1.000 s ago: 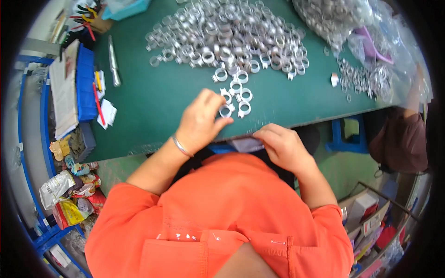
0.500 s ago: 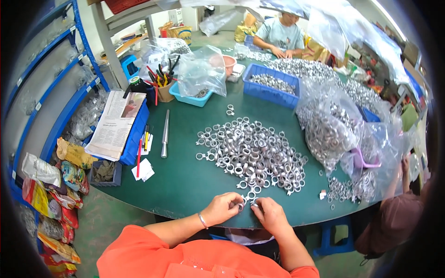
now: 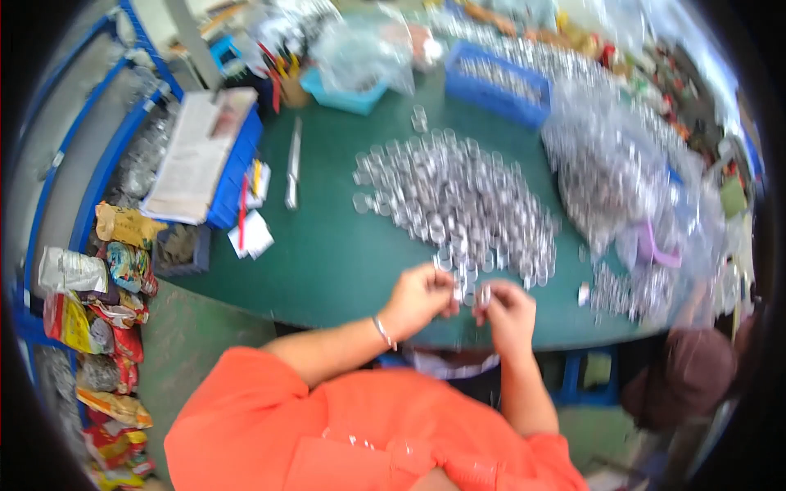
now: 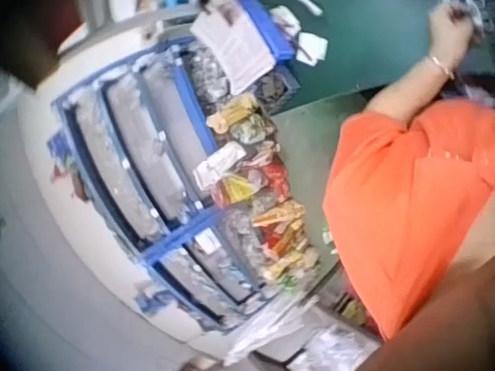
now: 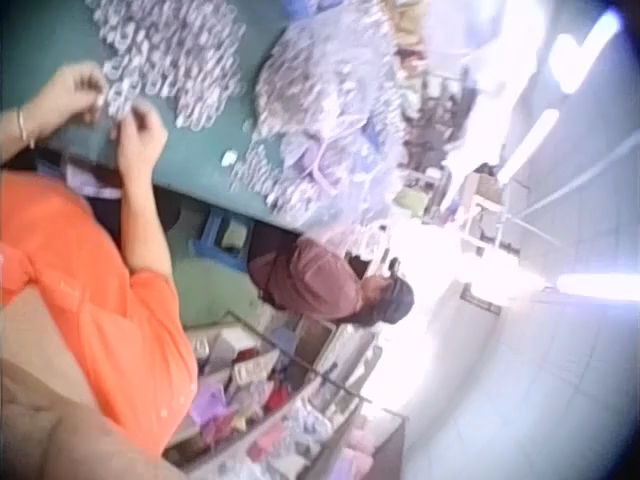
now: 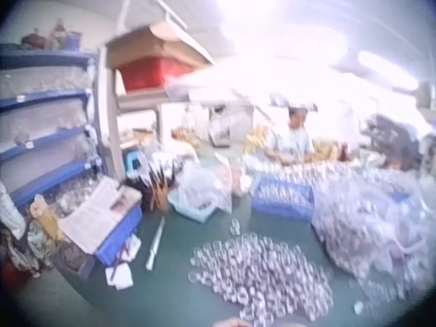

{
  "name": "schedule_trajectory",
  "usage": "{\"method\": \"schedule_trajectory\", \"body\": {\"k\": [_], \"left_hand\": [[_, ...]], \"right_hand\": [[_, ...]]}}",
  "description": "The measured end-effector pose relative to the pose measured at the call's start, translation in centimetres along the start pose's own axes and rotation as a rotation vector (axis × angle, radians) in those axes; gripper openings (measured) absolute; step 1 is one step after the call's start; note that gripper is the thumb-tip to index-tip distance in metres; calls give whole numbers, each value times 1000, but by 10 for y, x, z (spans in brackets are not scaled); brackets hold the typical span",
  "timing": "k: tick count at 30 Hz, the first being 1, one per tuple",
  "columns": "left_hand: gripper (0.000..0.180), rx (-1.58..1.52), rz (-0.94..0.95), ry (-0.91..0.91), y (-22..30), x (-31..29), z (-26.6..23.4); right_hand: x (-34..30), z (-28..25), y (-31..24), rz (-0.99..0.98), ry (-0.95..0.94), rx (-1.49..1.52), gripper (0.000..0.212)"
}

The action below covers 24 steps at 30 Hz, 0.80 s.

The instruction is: The person assembles metal components by picking up metal rings and small metal inserts from the table, fitting them together by hand, and placing the assembled pieces into a pouch.

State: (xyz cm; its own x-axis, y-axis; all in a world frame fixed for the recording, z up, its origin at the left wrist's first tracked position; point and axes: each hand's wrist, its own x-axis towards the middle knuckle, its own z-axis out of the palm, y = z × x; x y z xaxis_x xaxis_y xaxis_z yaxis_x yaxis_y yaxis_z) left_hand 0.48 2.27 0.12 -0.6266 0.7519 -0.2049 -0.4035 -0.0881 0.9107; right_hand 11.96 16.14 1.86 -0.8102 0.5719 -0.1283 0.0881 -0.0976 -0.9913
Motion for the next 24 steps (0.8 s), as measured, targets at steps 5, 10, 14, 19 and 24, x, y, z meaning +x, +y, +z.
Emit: {"method": "schedule_trajectory", "body": {"k": [5,10,14,19,24], "left_hand": [[13,-37,1,-6,3,-2,0],[15,-45,-14,-28,3,-5,-1],[11,-33,31,-54,-3,-11,0],[12,128,268,-111,-12,-16,5],[16,431,477,-138,-11,-17,4]], "right_hand": [[-7,11,-8,69,-57,112,13],[-11,10,2,85,-88,179,14],[-17,9,11,75,-98,203,14],[-23,6,19,27,-120,203,15],[-30,3,18,29,-114,211,14]]}}
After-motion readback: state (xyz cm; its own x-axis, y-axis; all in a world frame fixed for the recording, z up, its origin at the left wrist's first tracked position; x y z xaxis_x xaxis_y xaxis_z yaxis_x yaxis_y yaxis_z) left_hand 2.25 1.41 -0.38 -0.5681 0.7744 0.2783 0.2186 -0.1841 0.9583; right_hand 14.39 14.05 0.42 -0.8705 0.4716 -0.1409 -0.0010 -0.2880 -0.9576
